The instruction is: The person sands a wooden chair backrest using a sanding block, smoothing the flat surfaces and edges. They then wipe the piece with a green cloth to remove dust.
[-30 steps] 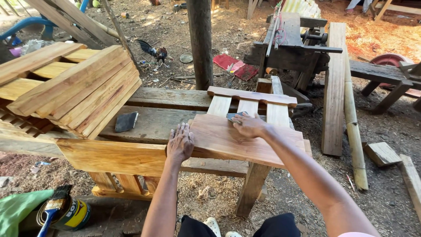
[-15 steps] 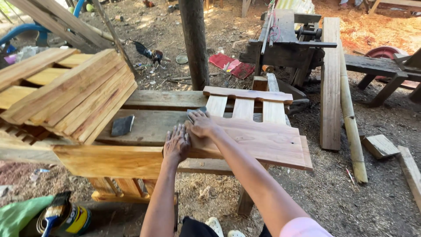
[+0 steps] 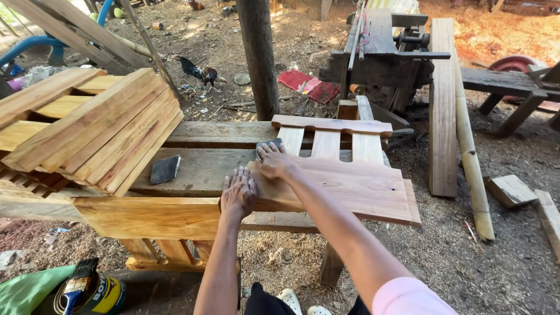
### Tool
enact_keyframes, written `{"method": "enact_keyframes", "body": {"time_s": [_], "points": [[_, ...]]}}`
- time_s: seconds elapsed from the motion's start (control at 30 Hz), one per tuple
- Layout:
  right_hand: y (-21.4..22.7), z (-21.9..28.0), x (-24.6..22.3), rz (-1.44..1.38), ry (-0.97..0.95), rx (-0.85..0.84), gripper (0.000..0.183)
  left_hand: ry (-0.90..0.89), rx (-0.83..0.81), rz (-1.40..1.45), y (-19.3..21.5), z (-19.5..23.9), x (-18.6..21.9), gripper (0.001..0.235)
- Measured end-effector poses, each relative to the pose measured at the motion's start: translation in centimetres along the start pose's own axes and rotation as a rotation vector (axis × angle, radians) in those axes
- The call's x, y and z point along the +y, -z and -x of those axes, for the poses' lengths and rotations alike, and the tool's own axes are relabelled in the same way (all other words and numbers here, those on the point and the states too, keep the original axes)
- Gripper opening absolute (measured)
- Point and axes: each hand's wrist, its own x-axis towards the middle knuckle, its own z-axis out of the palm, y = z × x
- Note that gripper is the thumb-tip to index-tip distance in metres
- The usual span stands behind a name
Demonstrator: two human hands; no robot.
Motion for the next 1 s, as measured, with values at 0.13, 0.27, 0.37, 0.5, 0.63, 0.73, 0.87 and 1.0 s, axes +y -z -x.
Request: {"method": "enact_keyframes", "body": {"time_s": [0.13,0.27,0.37,0.5,0.63,0.73,0.87,1.0], "points": [[0.8,0.6,-0.2,-0.002,-0.005,-0.043,0.064,0.015,-0.023,-0.012,2.2,0.8,1.2,0.058],[0.2,5.2,2.0,0.012,0.086,0.009,0.063,-0.010,-0.007,-0.001,1.0,-0.2,0.4,0.060],[-0.9,10.7,3.8,0.062,0.131,0.011,0.067,-0.014,-0.028,-0.045,0.7,-0.3,0.3,0.064],[-1.5,10.9,7.1,0.009,0.050,0.073,0.066,0.040,-0.031,0.031,1.4,-0.1,0.9,0.063],[-1.2,6.3,8.0,-0.107,-0.145,0.052,0.070,0.078,-0.065,0.063,1.3,0.2,0.9,0.062],[-2.0,5.2,8.2,-0.128,-0.183,0.092,0.072,0.065,-0.105,-0.017,1.3,-0.4,0.8,0.063],[-1.9,9.7,8.3,-0.147,-0.104,0.110,0.071,0.061,-0.087,0.002,1.1,-0.1,0.9,0.063],[-1.7,17.1,9.4,-0.020,-0.153,0.103,0.068,0.070,-0.091,0.017,0.1,-0.6,0.1,0.063]]}}
